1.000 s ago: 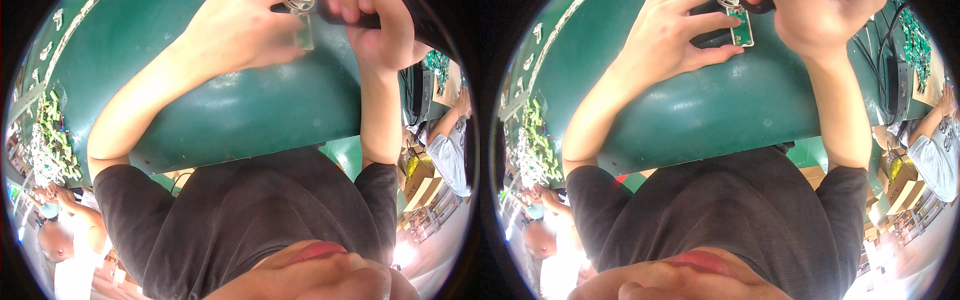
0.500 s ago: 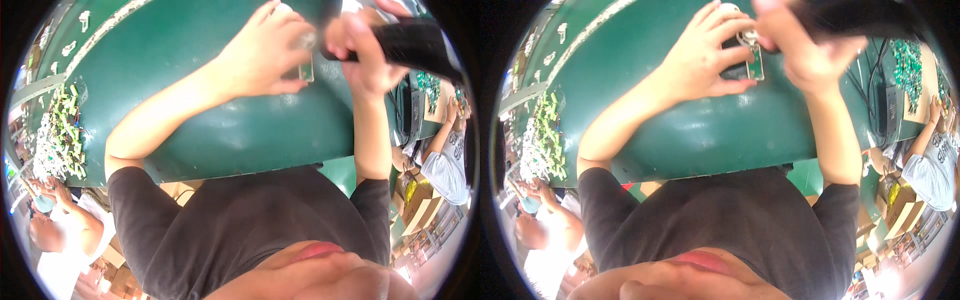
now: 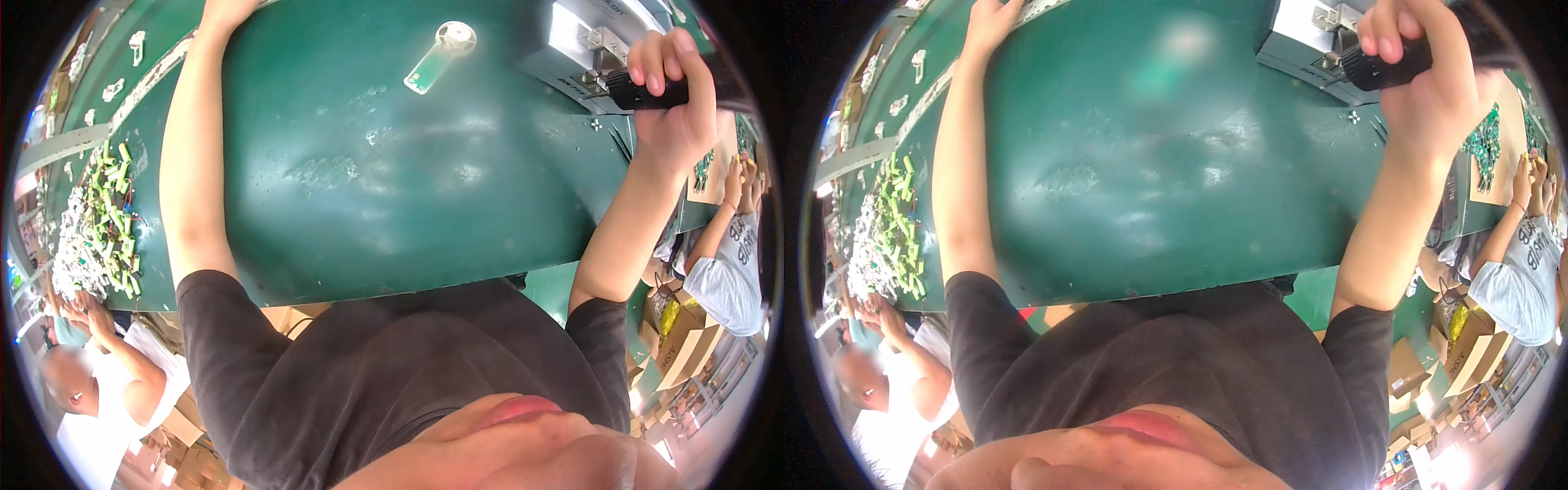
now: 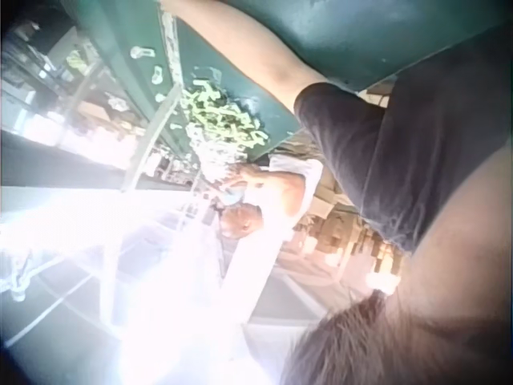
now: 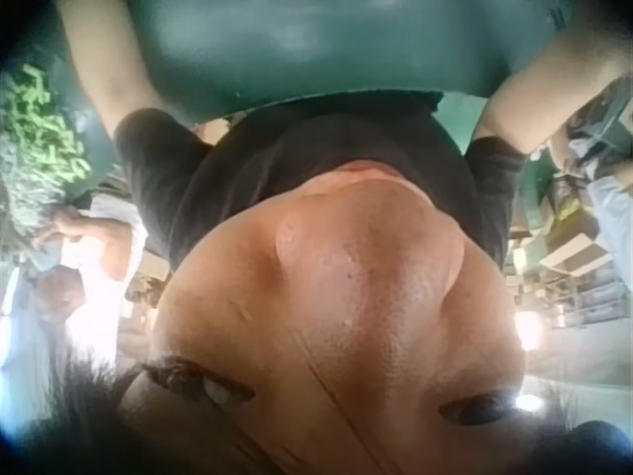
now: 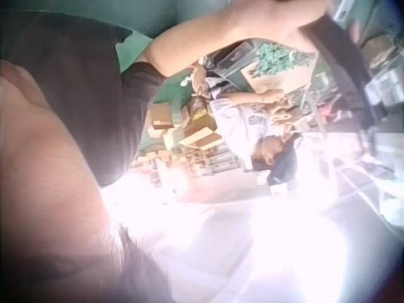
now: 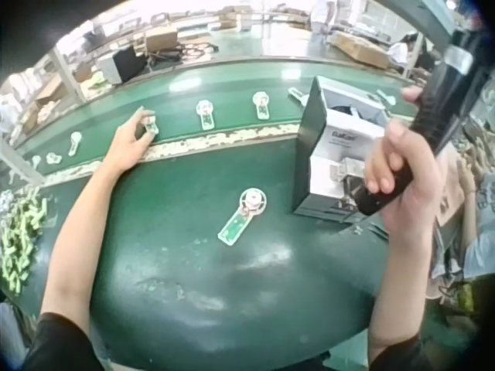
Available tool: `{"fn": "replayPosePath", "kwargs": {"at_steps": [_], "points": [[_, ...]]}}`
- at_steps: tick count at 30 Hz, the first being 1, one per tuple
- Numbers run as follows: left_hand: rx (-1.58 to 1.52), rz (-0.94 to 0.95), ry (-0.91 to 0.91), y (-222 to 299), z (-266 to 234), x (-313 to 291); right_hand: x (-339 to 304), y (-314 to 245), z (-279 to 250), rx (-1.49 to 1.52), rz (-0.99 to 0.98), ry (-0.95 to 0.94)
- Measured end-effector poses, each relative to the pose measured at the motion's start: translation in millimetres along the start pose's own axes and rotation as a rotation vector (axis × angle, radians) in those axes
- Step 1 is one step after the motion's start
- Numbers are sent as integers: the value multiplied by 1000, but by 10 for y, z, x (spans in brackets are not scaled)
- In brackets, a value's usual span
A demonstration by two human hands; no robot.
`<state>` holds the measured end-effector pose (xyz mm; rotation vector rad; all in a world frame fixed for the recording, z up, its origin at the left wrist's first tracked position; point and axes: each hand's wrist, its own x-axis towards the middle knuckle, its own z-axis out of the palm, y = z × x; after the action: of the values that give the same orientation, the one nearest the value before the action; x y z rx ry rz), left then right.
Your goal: Assembling small electronic components using an electric screwdriver at a production workbench.
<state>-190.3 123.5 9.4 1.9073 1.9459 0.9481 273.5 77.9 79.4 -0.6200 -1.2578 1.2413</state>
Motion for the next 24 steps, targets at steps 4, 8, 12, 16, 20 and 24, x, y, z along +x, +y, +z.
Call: {"fn": "replayPosePath", "kwargs": {"at_steps": [4, 8, 12, 16, 20, 24], "points": [[335, 646, 214, 363, 135, -136, -111, -66, 110, 128, 11, -45], [-237, 498, -710, 1247, 67, -506, -201, 29, 223, 90, -17, -74], [-439, 661, -762, 1182, 472, -598, -248, 149, 313, 82, -39, -70], [-416, 672, -678, 1287, 498, -747, -272, 213, 322, 134, -34, -125], [-347, 784, -517, 1445, 657, -970, -330, 254, 453, 31, -264, -232], [-385, 774, -473, 1506, 816, -1139, -328, 311, 505, -62, -347, -320]]}}
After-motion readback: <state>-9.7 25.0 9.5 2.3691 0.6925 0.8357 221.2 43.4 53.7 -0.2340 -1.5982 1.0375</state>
